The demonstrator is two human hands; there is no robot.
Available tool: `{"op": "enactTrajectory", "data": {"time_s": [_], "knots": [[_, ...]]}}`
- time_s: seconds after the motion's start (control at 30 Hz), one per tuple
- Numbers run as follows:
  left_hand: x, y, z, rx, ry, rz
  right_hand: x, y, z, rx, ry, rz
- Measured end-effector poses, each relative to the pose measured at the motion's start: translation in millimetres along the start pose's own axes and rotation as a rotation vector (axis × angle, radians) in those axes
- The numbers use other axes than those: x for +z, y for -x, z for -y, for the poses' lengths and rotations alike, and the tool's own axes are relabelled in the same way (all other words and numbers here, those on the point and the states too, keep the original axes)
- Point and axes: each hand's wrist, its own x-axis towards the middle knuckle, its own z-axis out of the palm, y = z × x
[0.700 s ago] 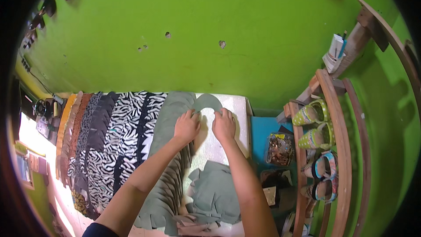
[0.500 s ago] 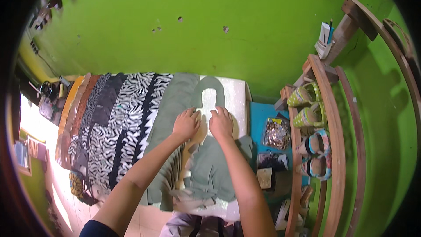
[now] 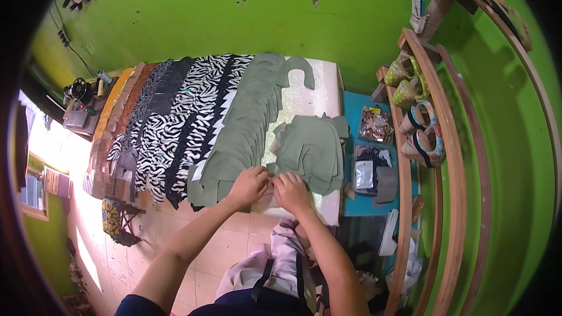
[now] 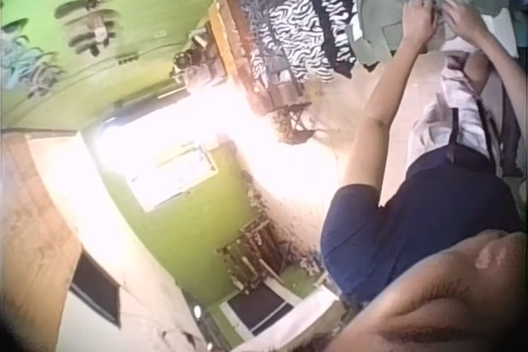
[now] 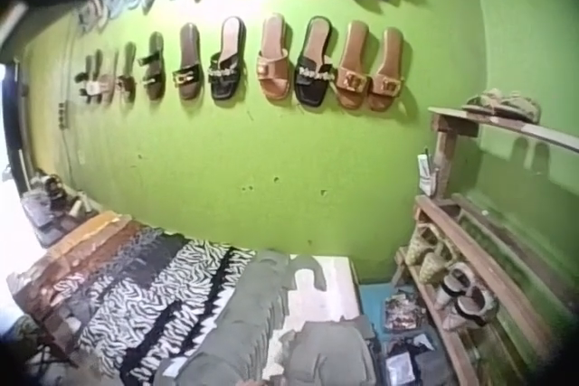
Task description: Manually sort and stack cut leather or fabric pieces for shoe assembly.
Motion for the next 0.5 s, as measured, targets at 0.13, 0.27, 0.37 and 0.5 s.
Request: {"op": "enactTrajectory", "data": {"time_s": [0.13,0.27,0.37,0.5], "knots": [[-1,42,-12,0.030,0.006,0.006,-3,32,28,-0.032,0.046,0.112],[11,62,-15,0.031,-0.081,0.066,5,50,29,-0.016,0.198,0.126],[18,67,-12,0.047,-0.112,0.029,9,49,34,0.071,0.124,0.102],[24,72,-21,-0.006,-0.196,0.044,16,60,31,0.117,0.074,0.051]]}}
